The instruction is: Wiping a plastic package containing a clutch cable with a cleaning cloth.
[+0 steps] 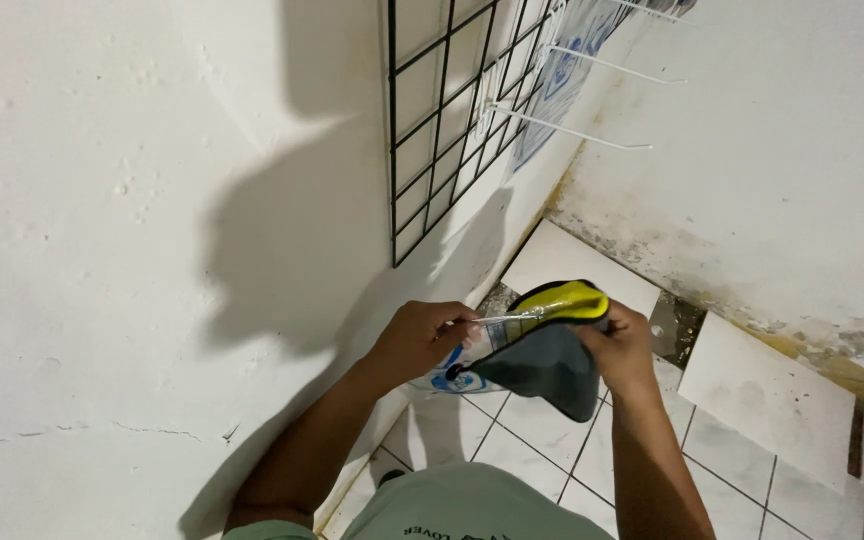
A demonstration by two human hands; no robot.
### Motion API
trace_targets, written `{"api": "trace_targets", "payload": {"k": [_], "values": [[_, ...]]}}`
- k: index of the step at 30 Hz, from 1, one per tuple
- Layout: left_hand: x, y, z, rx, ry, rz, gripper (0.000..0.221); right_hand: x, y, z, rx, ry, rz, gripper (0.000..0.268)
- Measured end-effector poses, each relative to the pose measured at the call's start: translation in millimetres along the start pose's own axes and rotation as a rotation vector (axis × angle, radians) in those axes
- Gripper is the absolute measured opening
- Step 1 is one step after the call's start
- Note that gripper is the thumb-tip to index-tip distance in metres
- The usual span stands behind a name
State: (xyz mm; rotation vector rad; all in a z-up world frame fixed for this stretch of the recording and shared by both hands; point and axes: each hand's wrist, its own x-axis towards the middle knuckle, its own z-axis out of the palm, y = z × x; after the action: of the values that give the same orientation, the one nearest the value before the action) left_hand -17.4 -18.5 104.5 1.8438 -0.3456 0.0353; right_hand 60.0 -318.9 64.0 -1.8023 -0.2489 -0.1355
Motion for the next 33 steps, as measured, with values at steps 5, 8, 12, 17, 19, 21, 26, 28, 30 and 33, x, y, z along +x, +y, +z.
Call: {"api": "trace_targets", "payload": {"k": [5,8,12,17,19,21,26,28,30,33], "values": [[2.4,-4.4,-0.5,-0.033,0.006,0.016,0.015,18.3,62.5,-32.1,0.003,0.162,-0.019,0.008],[5.4,-8.2,-1.4,-0.047,0.042,-0.001,0.014,14.8,50.4,-25.8,0.07,0.06,0.051,0.015],[4.9,-4.2,-1.8,-0.072,0.062,-0.015,0.017,11.1,37.3,-18.3,0.093,-0.021,-0.034,0.018],[7.3,1.2,-5.7,-0.058,0.042,-0.014,0.018,12.4,30.6,-27.5,0.042,0.046,-0.06,0.008],[9.4,10.0,-8.3,0.117,-0.053,-0.023,0.051,10.5,29.2,-28.2,-0.134,-0.023,-0.074,0.027],[10.4,14.5,-2.4,0.148,-0.016,0.016,0.053,4.9,24.4,-18.0,-0.056,-0.071,-0.032,0.027],[15.6,38.4,13.1,0.243,0.043,0.106,0.054,-6.6,-1.9,7.9,-0.047,-0.205,-0.06,0.028],[20.8,39.3,22.2,0.234,0.182,0.293,0.039,-6.6,-7.5,13.8,-0.143,-0.218,-0.072,0.027],[22.0,47.8,26.5,0.28,0.187,0.279,0.025,-9.2,-14.2,18.3,-0.15,-0.236,-0.067,0.024],[19.6,51.1,31.4,0.351,0.194,0.292,0.012,-12.3,-23.5,20.5,-0.205,-0.258,-0.042,0.022]]}}
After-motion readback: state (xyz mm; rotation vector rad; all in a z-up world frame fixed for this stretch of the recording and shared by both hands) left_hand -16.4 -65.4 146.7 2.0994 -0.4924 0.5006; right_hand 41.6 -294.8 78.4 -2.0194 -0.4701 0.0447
